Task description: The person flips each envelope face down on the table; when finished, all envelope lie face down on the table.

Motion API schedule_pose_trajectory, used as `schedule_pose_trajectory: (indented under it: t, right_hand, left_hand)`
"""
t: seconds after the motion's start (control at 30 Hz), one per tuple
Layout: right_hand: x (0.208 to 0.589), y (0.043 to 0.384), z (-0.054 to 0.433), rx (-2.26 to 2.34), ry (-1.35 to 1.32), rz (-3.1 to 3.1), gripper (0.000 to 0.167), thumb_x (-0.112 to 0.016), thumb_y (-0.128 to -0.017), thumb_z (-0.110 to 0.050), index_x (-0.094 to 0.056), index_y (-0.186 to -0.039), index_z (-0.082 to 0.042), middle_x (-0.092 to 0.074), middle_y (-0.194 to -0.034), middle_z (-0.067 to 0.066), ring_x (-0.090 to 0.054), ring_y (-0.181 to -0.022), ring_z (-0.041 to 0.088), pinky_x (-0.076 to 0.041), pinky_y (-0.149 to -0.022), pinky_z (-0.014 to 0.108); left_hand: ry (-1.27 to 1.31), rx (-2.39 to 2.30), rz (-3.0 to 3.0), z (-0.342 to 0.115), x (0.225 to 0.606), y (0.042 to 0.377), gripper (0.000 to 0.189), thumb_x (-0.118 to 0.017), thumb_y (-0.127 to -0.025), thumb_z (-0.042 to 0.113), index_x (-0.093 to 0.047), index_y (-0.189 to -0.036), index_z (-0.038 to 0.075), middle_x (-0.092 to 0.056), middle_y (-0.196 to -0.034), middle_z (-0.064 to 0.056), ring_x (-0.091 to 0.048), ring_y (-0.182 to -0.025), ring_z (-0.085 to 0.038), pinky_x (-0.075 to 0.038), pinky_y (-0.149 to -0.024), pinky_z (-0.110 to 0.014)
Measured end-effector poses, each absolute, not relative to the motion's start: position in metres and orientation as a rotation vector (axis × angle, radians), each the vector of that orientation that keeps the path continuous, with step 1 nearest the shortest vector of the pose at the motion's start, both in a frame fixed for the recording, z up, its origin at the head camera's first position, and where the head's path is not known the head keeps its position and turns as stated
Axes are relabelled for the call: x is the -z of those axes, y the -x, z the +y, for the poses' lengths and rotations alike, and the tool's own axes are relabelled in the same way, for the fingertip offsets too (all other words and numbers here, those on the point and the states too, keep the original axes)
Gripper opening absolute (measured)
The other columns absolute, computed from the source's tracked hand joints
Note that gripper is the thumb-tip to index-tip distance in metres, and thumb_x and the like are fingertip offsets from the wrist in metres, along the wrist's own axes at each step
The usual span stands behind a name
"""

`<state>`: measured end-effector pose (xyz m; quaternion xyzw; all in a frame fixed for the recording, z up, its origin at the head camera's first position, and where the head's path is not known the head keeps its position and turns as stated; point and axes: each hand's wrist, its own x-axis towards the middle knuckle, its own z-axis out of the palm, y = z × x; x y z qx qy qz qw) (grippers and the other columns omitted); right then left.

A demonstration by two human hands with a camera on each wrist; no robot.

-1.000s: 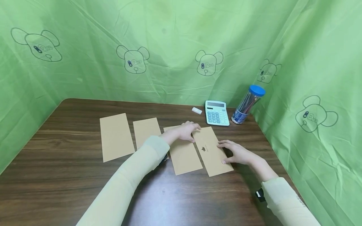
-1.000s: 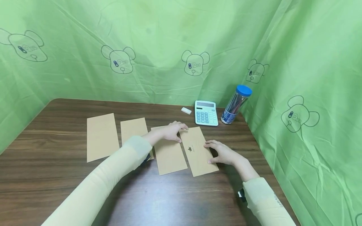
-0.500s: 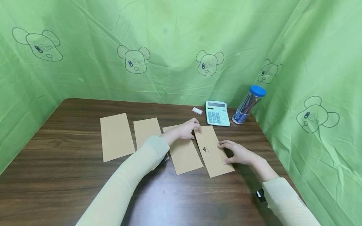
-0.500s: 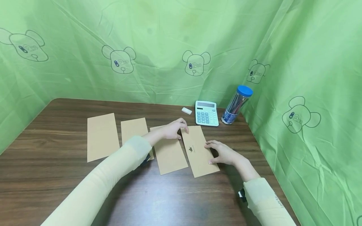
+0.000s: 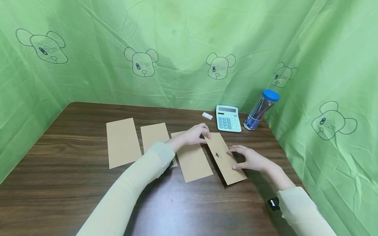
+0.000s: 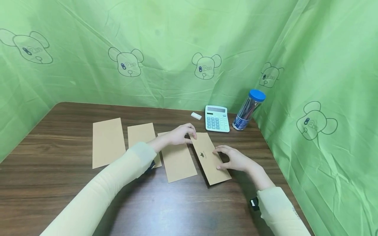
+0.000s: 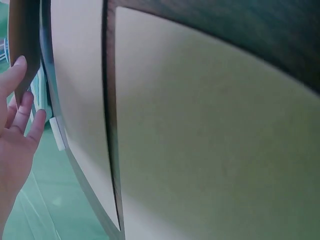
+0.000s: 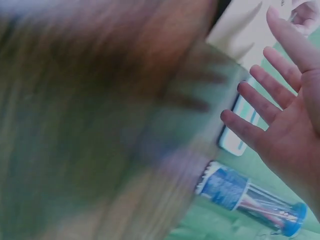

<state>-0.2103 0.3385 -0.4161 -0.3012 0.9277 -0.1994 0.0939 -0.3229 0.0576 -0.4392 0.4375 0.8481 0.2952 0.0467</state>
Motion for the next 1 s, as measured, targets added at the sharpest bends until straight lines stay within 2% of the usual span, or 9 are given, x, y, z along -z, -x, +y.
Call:
schedule_pose_trajectory:
  t: [0.13,0.3,0.5,0.7,0.83,0.93,1.0]
  right_hand:
    - [0.403,0.206,0.331,0.615,0.955,2.794,0.066,-0.079,-0.074,-0.033,-0.055,-0.129,-0.005,-0.054,-0.131,0.013,-0.049,-0.122,0.030,-0.040,-0.100,0.049]
    - [0.388,0.201,0.319,0.655,0.932,2.801,0.062,-0.076,-0.077,-0.038,-0.054,-0.129,-0.010,-0.056,-0.129,0.003,-0.051,-0.121,0.022,-0.042,-0.100,0.044]
    - [0.376,0.195,0.304,0.729,0.932,2.791,0.061,-0.072,-0.081,-0.041,-0.053,-0.131,-0.010,-0.057,-0.129,0.005,-0.052,-0.121,0.022,-0.043,-0.099,0.043]
    - [0.371,0.193,0.296,0.872,0.884,2.702,0.062,-0.071,-0.083,-0.037,-0.049,-0.133,-0.009,-0.055,-0.131,0.009,-0.059,-0.111,0.023,-0.052,-0.088,0.042]
    - [0.366,0.195,0.294,0.887,0.859,2.677,0.060,-0.070,-0.085,-0.035,-0.046,-0.135,-0.013,-0.054,-0.132,0.008,-0.058,-0.113,0.023,-0.054,-0.085,0.036]
    - [0.360,0.195,0.294,0.890,0.852,2.684,0.056,-0.070,-0.086,-0.026,-0.046,-0.135,-0.015,-0.056,-0.130,0.005,-0.056,-0.116,0.021,-0.054,-0.082,0.031]
    - [0.357,0.196,0.294,0.888,0.869,2.703,0.053,-0.070,-0.086,-0.019,-0.047,-0.134,-0.016,-0.057,-0.128,0.005,-0.059,-0.110,0.020,-0.055,-0.078,0.029]
  left_hand:
    - [-1.347,-0.956,2.578,0.055,0.436,0.322,0.014,-0.072,-0.082,0.011,-0.068,-0.096,0.011,-0.054,-0.113,-0.004,-0.054,-0.106,-0.017,-0.044,-0.093,-0.027]
    - [-1.376,-1.026,2.573,0.054,0.430,0.323,0.010,-0.070,-0.084,0.012,-0.068,-0.094,0.010,-0.057,-0.106,-0.004,-0.060,-0.097,-0.014,-0.047,-0.088,-0.020]
    - [-1.417,-1.075,2.594,0.056,0.424,0.326,0.007,-0.070,-0.085,0.015,-0.068,-0.091,0.011,-0.060,-0.099,-0.002,-0.060,-0.092,-0.011,-0.047,-0.085,-0.017]
    - [-1.401,-1.095,2.602,0.057,0.413,0.327,0.006,-0.070,-0.086,0.018,-0.067,-0.090,0.014,-0.061,-0.093,0.002,-0.059,-0.087,-0.007,-0.046,-0.082,-0.018]
    - [-1.368,-1.145,2.589,0.059,0.405,0.326,0.007,-0.070,-0.086,0.019,-0.066,-0.089,0.014,-0.063,-0.089,0.004,-0.058,-0.083,-0.006,-0.047,-0.079,-0.019]
    - [-1.365,-1.171,2.574,0.060,0.400,0.326,0.008,-0.070,-0.086,0.019,-0.065,-0.089,0.013,-0.065,-0.089,0.004,-0.060,-0.081,-0.005,-0.050,-0.079,-0.022]
    - [-1.365,-1.181,2.564,0.062,0.397,0.326,0.009,-0.069,-0.086,0.020,-0.065,-0.090,0.012,-0.066,-0.089,0.003,-0.060,-0.080,-0.005,-0.050,-0.079,-0.023]
